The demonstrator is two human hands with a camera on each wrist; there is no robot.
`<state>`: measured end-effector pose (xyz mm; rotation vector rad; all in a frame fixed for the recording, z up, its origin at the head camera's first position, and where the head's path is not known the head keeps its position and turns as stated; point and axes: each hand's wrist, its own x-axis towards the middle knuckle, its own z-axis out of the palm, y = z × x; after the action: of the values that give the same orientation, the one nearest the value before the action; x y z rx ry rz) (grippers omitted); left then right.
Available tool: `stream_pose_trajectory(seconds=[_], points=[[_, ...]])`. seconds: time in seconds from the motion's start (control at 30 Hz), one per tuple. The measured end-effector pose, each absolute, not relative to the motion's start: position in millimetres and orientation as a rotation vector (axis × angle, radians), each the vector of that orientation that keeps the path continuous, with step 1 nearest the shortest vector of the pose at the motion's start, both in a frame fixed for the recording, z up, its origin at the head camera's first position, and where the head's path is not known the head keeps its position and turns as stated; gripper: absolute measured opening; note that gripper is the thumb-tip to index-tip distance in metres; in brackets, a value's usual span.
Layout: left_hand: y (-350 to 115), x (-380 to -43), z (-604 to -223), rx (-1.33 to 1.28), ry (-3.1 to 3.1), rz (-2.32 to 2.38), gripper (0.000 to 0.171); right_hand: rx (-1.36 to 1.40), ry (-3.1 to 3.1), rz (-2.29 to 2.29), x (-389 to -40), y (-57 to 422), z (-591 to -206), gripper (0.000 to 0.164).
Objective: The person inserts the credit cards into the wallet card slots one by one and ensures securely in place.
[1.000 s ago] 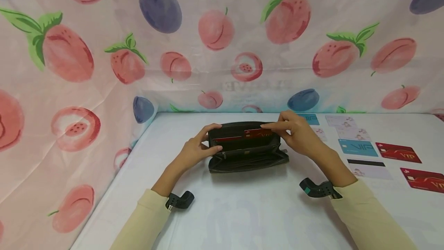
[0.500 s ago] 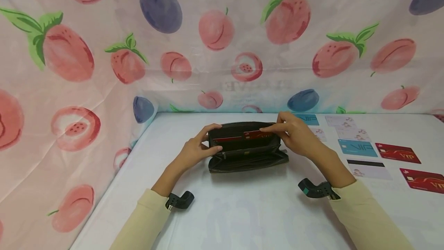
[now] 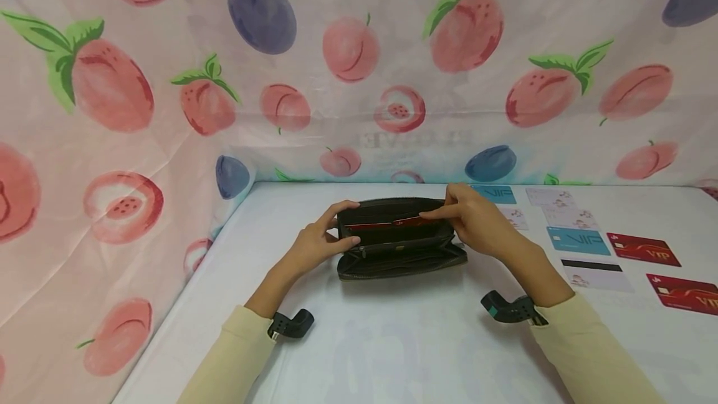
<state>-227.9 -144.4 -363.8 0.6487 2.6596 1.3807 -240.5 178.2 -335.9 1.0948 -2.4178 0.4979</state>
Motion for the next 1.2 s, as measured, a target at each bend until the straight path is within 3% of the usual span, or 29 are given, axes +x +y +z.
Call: stream_pose_trajectory(seconds=[0.33, 0.97, 1.2], points=[[-135, -205, -330, 0.627, 2.656, 1.354, 0.059, 1.073, -2.440, 0.470, -239, 182, -332, 0.037], [-137, -206, -332, 0.638, 2.619, 1.372, 0.059, 1.098, -2.406, 0.394, -237, 181, -333, 0.038], [-144, -229, -364, 0.620, 2.619, 1.387, 0.064, 1.095, -2.429, 0.380, -237, 181, -334, 0.045]])
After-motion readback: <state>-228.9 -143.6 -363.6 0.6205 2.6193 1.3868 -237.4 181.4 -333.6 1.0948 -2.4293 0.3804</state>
